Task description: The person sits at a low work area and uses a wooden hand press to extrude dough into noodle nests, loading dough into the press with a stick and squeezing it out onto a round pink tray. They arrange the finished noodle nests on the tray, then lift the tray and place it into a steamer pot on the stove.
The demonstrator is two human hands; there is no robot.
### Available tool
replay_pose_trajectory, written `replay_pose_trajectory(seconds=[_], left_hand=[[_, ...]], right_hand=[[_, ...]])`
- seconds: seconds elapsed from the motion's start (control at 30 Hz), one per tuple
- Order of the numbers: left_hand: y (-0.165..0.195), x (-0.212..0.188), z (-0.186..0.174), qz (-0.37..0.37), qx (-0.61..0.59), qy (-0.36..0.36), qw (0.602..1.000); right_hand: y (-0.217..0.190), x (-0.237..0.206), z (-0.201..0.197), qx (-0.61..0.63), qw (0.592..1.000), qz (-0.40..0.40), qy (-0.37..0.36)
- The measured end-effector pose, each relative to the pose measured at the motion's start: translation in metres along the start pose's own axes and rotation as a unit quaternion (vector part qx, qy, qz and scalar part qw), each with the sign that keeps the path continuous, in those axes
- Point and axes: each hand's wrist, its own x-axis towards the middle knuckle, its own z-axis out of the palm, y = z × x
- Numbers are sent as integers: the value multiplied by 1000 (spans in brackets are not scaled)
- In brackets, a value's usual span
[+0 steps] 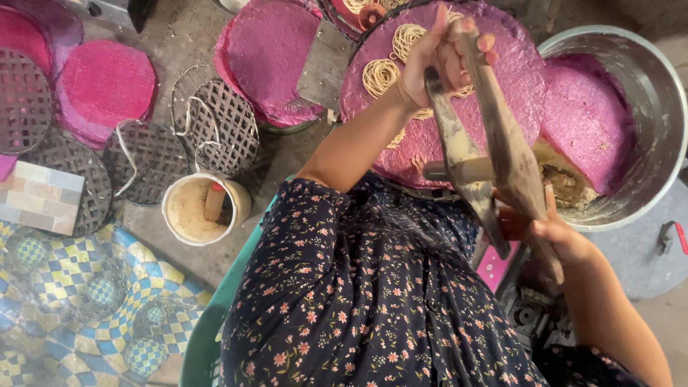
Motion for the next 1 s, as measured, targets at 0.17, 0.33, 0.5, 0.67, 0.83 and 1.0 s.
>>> replay_pose_trajectory(seconds=[0.17,0.33,0.5,0.67,0.83,1.0], left_hand=[[11,22,27,98,156,-48,982],[37,14,47,59,131,-85,986],[14,-1,62,19,7,-27,999],[29,16,61,74,138,-78,985],[39,-7,67,63,131,-25,989],[15,-26,67,14,30,26,999]], right_hand=[[-14,-11,-21,-90,995,-16,37],[6,3,-8,-2,996,-86,-21],[-12,-24,0,-53,998,-29,32],[-29,-13,3,-100,991,-84,37],[-4,2,4,-90,995,-49,19],[12,-17,3,-109,992,-52,44]])
